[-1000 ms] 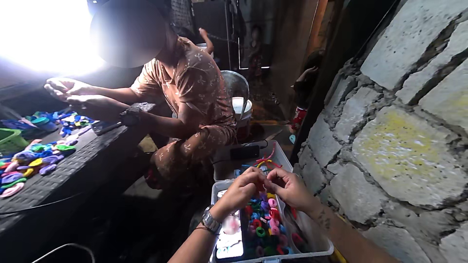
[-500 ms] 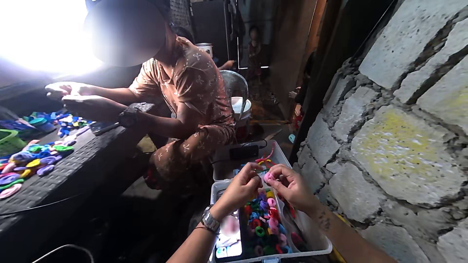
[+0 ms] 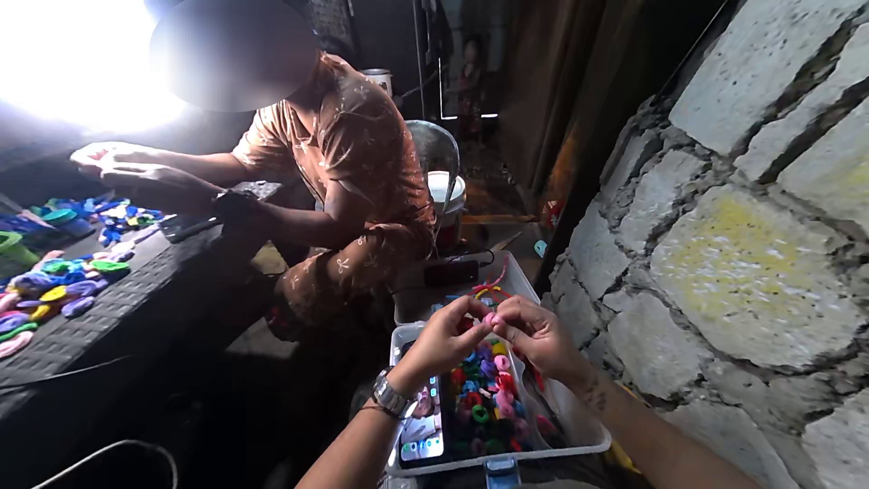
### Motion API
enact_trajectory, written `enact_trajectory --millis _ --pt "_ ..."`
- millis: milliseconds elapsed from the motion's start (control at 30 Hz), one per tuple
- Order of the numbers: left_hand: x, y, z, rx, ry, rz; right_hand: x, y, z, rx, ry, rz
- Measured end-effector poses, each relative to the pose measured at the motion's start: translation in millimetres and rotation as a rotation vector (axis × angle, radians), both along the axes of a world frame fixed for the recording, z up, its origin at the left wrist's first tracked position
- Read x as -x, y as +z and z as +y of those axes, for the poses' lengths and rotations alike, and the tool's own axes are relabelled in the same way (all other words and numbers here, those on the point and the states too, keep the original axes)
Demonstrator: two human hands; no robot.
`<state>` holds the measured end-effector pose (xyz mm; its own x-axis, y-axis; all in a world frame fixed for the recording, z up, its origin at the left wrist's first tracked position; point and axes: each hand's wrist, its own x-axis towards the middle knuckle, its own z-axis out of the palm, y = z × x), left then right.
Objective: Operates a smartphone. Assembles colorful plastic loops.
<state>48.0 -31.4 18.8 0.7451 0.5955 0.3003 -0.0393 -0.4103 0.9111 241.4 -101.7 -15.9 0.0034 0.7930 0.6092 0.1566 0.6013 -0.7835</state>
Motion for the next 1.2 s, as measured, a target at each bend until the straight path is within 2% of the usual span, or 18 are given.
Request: enact_trajectory --millis 100,200,300,400,467,533,633,700,767,867,900,1033,1133,1200 --pt "0.1 0.3 1.4 -0.056 0.072 -0.069 2.9 -0.2 1.2 -0.089 -0.215 -0.275" --pt "0.4 3.1 1.7 -0.059 0.119 0.008 6.4 4.0 0.0 0.037 -0.276 -0.408" --pt "-1.2 4.7 -0.5 -0.060 0.109 0.106 -1.6 7.7 -3.9 0.247 -0.035 -0.144" --pt "-0.2 2.7 0.7 -0.222 0.126 0.147 -10.6 8.6 -0.8 0.267 0.269 0.198" --pt "-1.2 1.8 0.4 -0.379 0.193 0.155 -13.7 10.0 -1.2 0.227 0.340 0.220" --pt "0.8 5.2 -0.4 -0.454 0.267 0.172 -12.7 10.5 -3.2 0.193 0.229 0.076" --pt "2.8 5.8 2.0 -0.451 0.303 0.172 -6.0 8.1 -3.6 0.225 -0.124 -0.360" --pt "1.6 1.4 3.3 -0.445 0.265 0.166 -4.8 5.7 -1.2 0.314 -0.207 -0.470" --pt "0.2 1.1 1.9 -0.449 0.220 0.184 -6.4 7.9 -0.1 0.398 -0.115 -0.311" --pt "-0.8 1.5 1.9 -0.438 0.174 0.262 -11.1 13.5 -2.0 0.451 0.243 0.227" --pt "-1.1 -0.3 2.3 -0.425 0.158 0.283 -12.5 13.4 -3.5 0.455 0.299 0.370" --pt "-3.1 -2.3 1.2 -0.471 0.105 0.295 -17.7 9.2 0.2 0.430 0.238 0.618" --pt "-1.7 3.1 -3.9 -0.516 0.111 0.277 -16.3 9.8 1.3 0.411 0.090 0.692" --pt "-0.7 5.4 -3.6 -0.529 0.098 0.212 -16.4 10.1 2.1 0.399 0.062 0.702"
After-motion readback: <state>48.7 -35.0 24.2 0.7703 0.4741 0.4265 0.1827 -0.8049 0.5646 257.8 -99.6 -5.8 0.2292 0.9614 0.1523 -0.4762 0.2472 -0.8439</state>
